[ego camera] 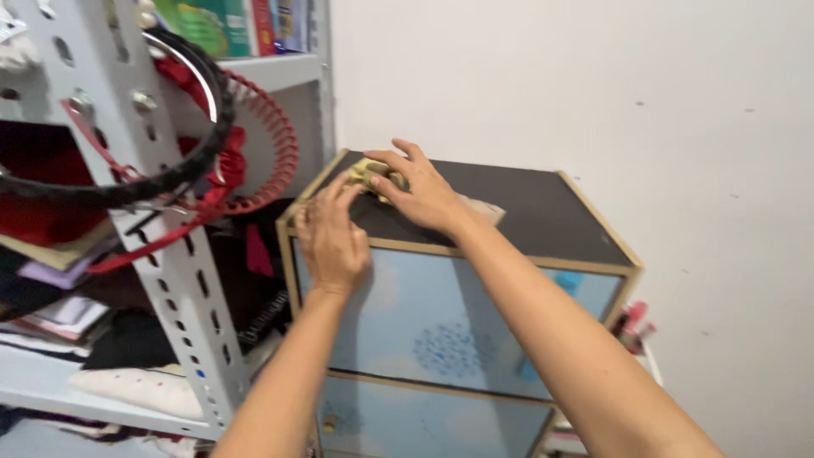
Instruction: The person clears small items from a cabinet top, then wipes the top surface, front panels, and interior of a cabinet door with a cloth. They move items like glasses and bottles aside, wipe multiple surfaces, open a cabinet door to wipe inside, and close it.
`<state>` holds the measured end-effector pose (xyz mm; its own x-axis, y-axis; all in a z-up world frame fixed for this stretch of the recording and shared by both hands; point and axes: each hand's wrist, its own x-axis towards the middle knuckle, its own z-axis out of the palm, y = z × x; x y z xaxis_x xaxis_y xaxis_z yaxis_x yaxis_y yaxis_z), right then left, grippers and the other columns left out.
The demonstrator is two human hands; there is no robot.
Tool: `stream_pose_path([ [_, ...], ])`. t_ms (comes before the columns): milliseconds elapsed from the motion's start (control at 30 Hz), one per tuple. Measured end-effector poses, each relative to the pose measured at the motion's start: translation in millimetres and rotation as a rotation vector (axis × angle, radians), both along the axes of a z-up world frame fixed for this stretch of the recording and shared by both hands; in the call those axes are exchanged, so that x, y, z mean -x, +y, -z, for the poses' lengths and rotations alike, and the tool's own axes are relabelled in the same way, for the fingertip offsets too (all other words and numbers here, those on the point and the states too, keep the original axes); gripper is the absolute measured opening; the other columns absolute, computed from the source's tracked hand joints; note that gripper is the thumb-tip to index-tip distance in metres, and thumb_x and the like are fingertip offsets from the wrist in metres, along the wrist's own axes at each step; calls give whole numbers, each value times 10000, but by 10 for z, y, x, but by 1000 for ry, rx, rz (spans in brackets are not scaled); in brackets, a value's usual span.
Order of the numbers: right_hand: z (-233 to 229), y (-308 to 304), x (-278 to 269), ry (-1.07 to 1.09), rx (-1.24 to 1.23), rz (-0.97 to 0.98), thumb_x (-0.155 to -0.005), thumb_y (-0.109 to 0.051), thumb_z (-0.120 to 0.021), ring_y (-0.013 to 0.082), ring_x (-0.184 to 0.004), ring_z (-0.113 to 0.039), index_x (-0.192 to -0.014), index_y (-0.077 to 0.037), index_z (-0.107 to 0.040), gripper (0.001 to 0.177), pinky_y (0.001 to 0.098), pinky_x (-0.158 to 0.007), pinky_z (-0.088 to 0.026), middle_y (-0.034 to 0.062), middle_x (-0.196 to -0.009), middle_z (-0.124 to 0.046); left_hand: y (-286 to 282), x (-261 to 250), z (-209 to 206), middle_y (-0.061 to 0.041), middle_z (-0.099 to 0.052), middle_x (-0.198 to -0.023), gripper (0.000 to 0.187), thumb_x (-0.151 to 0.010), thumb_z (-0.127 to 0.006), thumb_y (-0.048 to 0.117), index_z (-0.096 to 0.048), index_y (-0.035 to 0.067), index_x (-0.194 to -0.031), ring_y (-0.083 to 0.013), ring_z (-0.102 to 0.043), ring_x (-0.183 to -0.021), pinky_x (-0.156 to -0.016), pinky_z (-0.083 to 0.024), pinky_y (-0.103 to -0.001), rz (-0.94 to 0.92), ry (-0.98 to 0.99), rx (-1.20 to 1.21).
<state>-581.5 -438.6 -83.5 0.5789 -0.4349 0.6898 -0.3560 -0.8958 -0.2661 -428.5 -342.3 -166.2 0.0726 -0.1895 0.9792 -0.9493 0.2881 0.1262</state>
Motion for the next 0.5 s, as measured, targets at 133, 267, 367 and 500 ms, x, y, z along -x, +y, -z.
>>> stream_pose_path([
  [133, -87, -626, -363, 315, -20, -41, -997, -418, -637, 451, -1401, -397, -1476, -239, -557, 518, 462, -1145, -357, 302, -1581, -266, -64, 13, -36, -132, -469, -1572, 549, -848, -483, 124, -544, 69, -1391, -292, -456, -1448, -1210, -250, -517, 62, 16, 82],
  [267, 93, -960, -579, 406, -103, -172, -1032, -354, -602, 398, -1443, -410, -1471, -147, -568, 486, 440, -1160, -358, 263, -1588, -351, -117, -32, 34, -162, -478, -1565, 510, -867, -466, 119, -557, 47, -1363, -309, -425, -1490, -1251, -239, -529, 102, 29, 113],
  [367, 76, -1076, -639, 319, -174, -275, -976, -305, -581, 316, -1268, -631, -1351, -106, -651, 431, 385, -1072, -480, 177, -1454, -605, -167, -25, 34, -120, -645, -1395, 395, -830, -469, 118, -644, 68, -1181, -307, -552, -1360, -1201, -276, -525, 119, 29, 96],
  [500, 17, -1089, -784, 299, -109, -47, -943, -325, -668, 348, -1030, -718, -1197, -97, -731, 347, 416, -915, -548, 177, -1123, -742, -131, -57, 25, -71, -684, -1014, 190, -812, -514, 154, -656, 94, -923, -263, -637, -1019, -1086, -368, -479, 151, 71, -69],
])
